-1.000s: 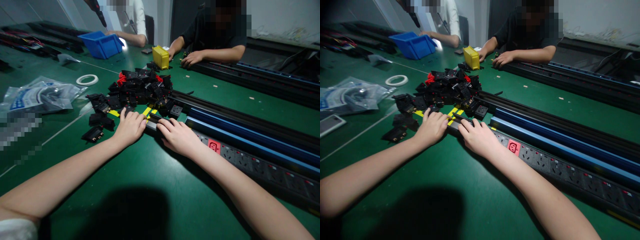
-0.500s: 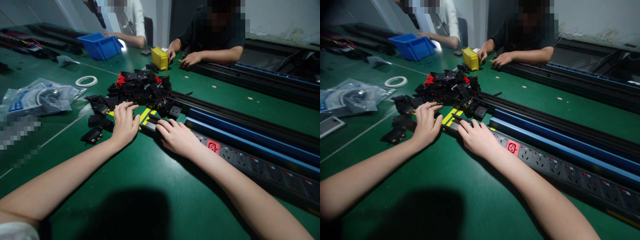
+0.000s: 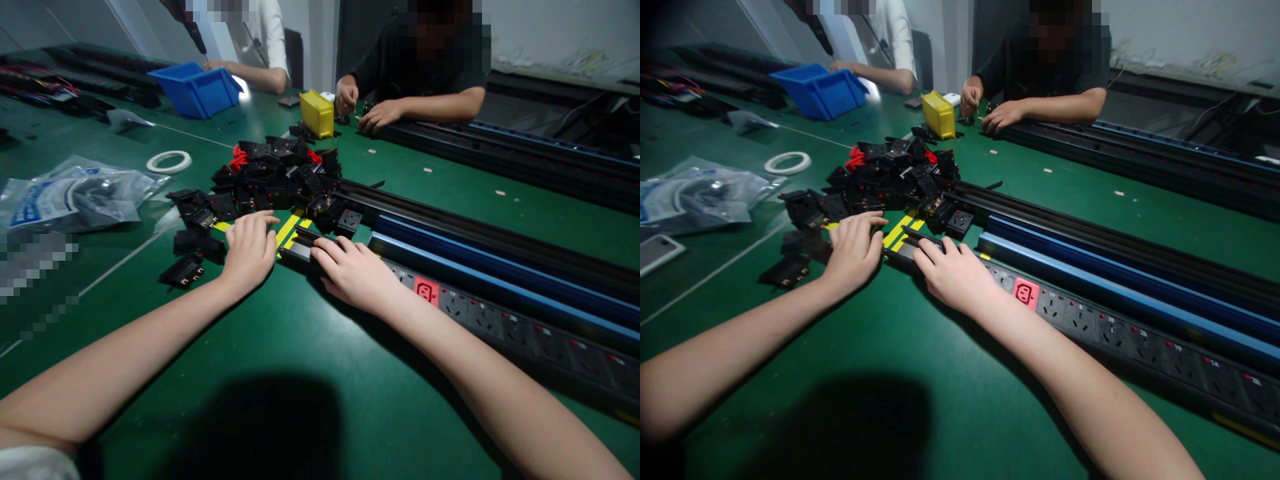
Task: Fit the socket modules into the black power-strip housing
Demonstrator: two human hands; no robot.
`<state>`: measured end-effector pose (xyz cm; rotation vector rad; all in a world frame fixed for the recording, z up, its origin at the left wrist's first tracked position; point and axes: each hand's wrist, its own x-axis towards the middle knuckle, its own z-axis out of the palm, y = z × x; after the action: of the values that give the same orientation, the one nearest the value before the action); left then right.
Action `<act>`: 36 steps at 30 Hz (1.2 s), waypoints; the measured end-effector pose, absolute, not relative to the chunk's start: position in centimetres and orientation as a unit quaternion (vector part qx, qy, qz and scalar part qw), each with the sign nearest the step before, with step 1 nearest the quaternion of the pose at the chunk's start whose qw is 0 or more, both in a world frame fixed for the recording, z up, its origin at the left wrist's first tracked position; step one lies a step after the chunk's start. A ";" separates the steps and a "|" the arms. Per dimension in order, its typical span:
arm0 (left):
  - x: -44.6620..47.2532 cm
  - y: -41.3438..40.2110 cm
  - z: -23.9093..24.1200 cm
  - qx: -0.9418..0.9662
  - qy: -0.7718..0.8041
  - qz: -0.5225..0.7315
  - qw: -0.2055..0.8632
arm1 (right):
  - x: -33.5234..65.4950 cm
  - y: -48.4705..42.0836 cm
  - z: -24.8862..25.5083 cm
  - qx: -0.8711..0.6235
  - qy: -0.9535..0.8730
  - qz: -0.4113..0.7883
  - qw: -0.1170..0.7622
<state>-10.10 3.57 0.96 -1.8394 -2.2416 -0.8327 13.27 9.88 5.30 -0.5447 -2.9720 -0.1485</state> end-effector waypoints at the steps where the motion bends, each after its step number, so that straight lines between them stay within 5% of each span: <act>1: -10.1 3.6 0.9 -0.615 -0.737 -0.274 0.061 | 13.3 9.9 5.3 -0.180 -0.981 -0.048 0.058; 19: -10.4 3.8 0.3 -0.615 -0.724 -0.307 0.057 | 13.2 9.9 5.4 -0.182 -0.980 -0.055 0.055; 36: -11.2 4.7 0.3 -0.548 -0.747 -0.359 -0.109 | 13.3 9.9 5.3 -0.181 -0.981 -0.051 0.056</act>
<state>-11.19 4.70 0.31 -1.8535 -2.5272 -1.2136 13.27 9.89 5.28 -0.5483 -2.9759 -0.1552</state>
